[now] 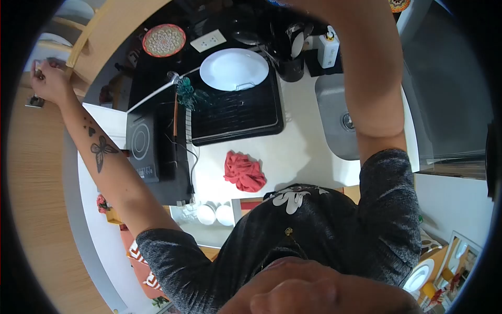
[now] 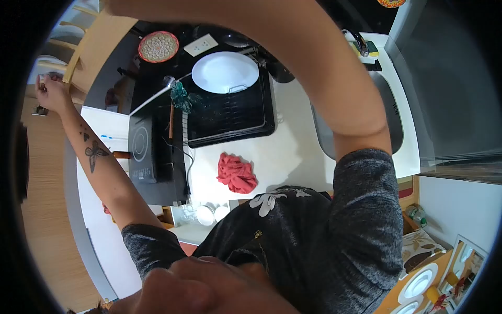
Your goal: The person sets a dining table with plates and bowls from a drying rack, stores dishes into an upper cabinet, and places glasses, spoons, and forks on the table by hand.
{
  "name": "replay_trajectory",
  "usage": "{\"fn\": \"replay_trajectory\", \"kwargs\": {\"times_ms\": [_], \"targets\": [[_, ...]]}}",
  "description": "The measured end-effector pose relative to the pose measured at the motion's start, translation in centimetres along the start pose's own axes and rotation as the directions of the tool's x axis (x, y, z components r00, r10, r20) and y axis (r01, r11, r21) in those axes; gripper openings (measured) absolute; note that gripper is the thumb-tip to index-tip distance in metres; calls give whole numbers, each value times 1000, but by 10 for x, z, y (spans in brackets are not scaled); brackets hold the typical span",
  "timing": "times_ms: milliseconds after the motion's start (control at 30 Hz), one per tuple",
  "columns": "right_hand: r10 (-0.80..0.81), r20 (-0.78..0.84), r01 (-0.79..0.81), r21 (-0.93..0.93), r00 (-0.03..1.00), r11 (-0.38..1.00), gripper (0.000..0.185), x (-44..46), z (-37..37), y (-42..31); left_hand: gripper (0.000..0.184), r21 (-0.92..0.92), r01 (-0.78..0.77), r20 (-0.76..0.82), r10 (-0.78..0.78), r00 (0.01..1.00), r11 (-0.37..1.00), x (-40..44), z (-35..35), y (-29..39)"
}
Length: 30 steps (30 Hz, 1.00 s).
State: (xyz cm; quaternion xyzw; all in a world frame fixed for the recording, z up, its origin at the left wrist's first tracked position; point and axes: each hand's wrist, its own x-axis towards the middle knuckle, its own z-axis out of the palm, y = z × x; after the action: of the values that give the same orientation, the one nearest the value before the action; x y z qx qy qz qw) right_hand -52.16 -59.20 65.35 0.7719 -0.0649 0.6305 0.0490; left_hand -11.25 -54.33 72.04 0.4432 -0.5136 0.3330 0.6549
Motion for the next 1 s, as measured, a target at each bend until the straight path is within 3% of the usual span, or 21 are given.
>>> {"fn": "replay_trajectory", "kwargs": {"times_ms": [67,100,133,167,200,267,367,400,467,500,567,600,633,700,767,1000], "targets": [[-31,36,32,-37,999,999,25,-47,9,2,27,21,-26,3,26,1000,999,2,0,-5],[199,272,-258,200,941,945,20,-75,23,6,27,33,-65,12,65,998,997,3,-1,-5],[333,534,-557,338,777,759,17,-102,37,8,27,95,-75,14,74,997,993,3,-1,-1],[352,702,-646,201,620,737,17,-124,47,7,27,101,-71,14,70,997,992,6,-3,-6],[295,741,-583,158,603,797,20,-147,65,10,27,134,-104,24,101,995,985,12,-4,-15],[368,745,-552,-1,556,834,38,-184,111,12,28,134,-116,5,116,993,984,8,-1,-9],[397,500,-327,-226,769,918,52,-230,196,49,31,42,-42,16,42,999,998,1,0,0],[444,476,-374,-240,759,896,50,-230,214,59,31,32,-73,5,73,997,997,1,0,4],[517,426,-434,-282,743,855,47,-232,245,80,32,273,-160,55,150,987,949,-1,-1,10],[570,483,-517,-253,665,817,47,-226,251,89,32,265,-189,44,184,982,946,-3,1,13],[697,506,-631,-331,508,701,43,-220,262,99,33,52,-37,25,36,999,998,-11,5,19],[734,541,-676,-360,410,643,42,-221,267,105,33,48,-59,24,58,998,997,-14,7,25],[733,531,-679,-349,425,646,42,-223,272,110,33,73,-25,27,23,999,997,-16,8,30],[783,527,-713,-405,329,572,32,-230,279,116,33,95,-4,30,1,1000,995,-18,8,33],[771,505,-701,-382,388,602,28,-234,282,117,34,195,-33,12,31,999,980,-18,8,33],[586,495,-528,-269,642,806,17,-212,248,73,32,188,-80,9,80,997,979,-16,9,30]]}}
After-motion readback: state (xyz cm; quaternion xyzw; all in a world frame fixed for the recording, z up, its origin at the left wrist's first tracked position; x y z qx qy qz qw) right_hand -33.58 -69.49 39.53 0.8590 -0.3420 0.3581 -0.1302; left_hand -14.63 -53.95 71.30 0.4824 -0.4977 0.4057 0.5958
